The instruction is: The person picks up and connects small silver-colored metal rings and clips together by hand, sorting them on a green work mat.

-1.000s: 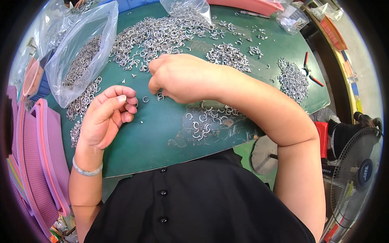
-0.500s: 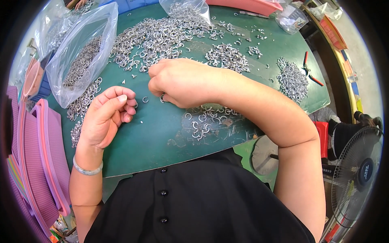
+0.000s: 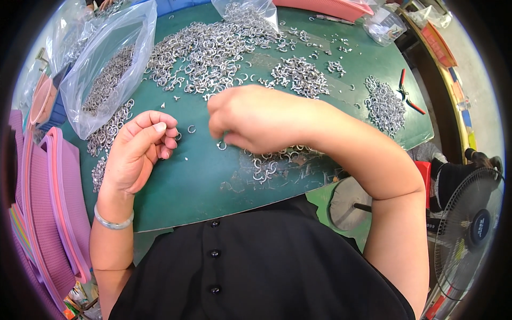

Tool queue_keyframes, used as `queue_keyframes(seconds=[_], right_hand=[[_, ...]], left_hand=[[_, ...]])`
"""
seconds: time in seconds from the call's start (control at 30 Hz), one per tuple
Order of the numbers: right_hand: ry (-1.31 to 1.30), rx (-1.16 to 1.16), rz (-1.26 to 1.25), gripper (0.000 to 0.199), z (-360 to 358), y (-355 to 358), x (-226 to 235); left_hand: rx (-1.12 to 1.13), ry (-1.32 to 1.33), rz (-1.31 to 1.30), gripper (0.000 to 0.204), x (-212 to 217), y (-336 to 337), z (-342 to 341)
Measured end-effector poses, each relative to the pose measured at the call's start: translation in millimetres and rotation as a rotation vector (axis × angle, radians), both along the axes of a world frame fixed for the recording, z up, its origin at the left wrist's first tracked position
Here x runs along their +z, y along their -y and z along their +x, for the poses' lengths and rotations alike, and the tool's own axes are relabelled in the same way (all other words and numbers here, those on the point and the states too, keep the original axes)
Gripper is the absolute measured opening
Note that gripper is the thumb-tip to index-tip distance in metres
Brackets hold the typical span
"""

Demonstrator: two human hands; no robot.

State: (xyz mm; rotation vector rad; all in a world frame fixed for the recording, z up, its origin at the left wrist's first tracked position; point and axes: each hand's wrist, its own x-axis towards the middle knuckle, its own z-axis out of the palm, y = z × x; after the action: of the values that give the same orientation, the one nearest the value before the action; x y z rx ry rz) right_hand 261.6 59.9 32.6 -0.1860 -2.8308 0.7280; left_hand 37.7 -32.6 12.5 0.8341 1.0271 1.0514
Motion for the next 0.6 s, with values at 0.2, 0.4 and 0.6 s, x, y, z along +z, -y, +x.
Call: queue_keyframes(seconds=[0.2,0.4,0.6], right_hand=[[0.034,-0.211,0.099,0.005,-7,-2,-7],[0.03,-0.18,0.114,0.005,-14,-2,-13],[0.031,-0.146,0.108,0.008,-8,-1,-11]], left_hand=[[-0.003,-0.016,0.0,0.015,1,0,0],[0.007,-0.006,0.004,0.015,0,-1,-2],[0.011,0.034,0.003,0.013,0,-1,-3]])
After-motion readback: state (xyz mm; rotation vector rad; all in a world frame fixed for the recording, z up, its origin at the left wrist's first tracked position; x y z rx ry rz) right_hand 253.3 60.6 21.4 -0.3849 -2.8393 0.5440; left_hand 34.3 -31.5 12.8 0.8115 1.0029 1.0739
